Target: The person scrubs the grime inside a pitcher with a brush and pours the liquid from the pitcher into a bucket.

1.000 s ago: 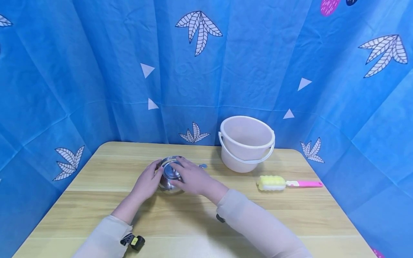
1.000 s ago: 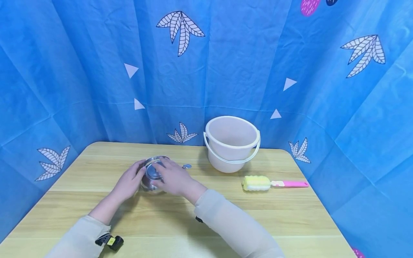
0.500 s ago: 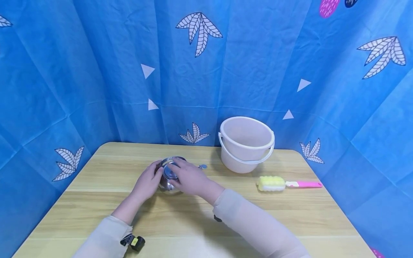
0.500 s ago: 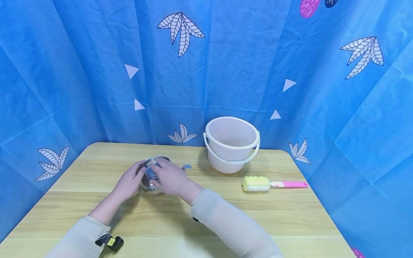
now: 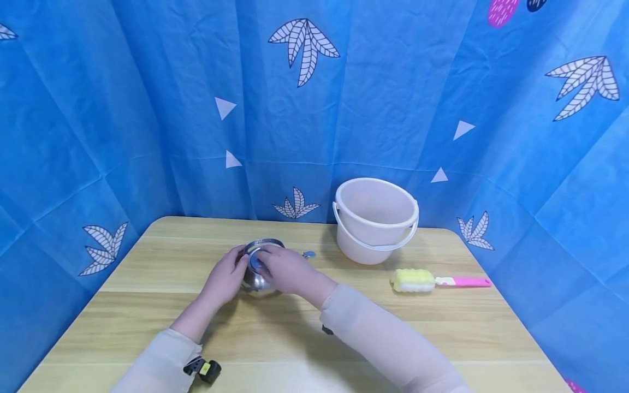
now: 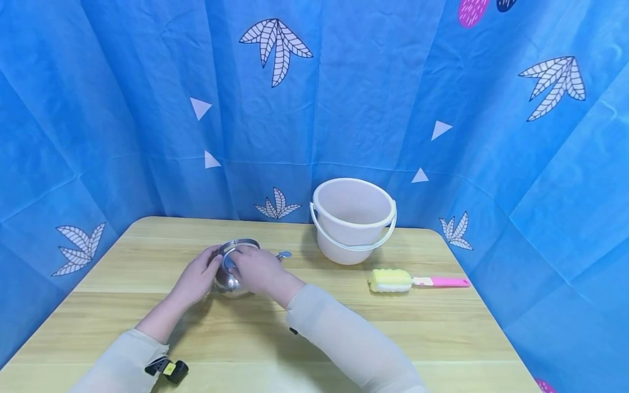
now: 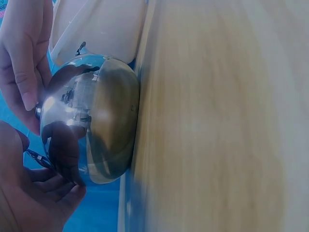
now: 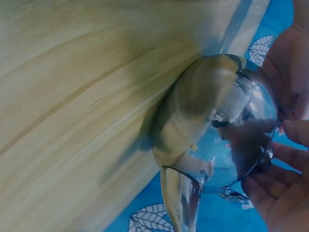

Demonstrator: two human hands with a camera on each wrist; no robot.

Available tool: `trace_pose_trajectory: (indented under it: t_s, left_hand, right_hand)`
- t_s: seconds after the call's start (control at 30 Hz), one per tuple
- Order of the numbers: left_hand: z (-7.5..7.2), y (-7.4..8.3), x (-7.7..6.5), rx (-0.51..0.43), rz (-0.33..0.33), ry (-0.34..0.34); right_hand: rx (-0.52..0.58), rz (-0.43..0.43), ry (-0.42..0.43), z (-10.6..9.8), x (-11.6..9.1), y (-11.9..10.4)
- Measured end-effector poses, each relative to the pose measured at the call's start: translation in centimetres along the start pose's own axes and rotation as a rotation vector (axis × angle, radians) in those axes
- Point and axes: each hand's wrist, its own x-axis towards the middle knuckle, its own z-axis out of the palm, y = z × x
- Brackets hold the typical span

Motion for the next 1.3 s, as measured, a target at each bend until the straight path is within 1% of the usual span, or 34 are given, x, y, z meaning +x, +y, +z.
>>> trace_pose_trajectory:
  t_s: [0.17,0.23,0.4,0.73,1.1,1.3]
  left_hand:
    - [-0.1,0.1,0.1,0.013,-0.002,0.008]
    - [0.0,0.0,0.1,0.013,-0.004,0.009]
    - [0.2,-0.3,0.2,0.014,-0.004,0.013]
    - [0.2,-0.4,0.2,0.02,-0.012,0.011]
    - [0.1,0.0,0.0,0.012,-0.023,0.0]
    - [-0.1,0.0,0.0,0.017,-0.022,0.002]
  right_hand:
    - [-0.02,0.022,-0.039,0.1,0.5,0.0]
    - [-0.024,0.021,-0.041,0.1,0.7,0.1]
    - [-0.021,0.0,-0.017,0.3,1.2,0.3]
    - [-0.051,0.012,-0.009,0.1,1.5,0.1]
    - [-0.032,0.007,-0.006,0.0,1.6,0.0]
    - [-0.014,0.005,0.019,0.0,1.5,0.1]
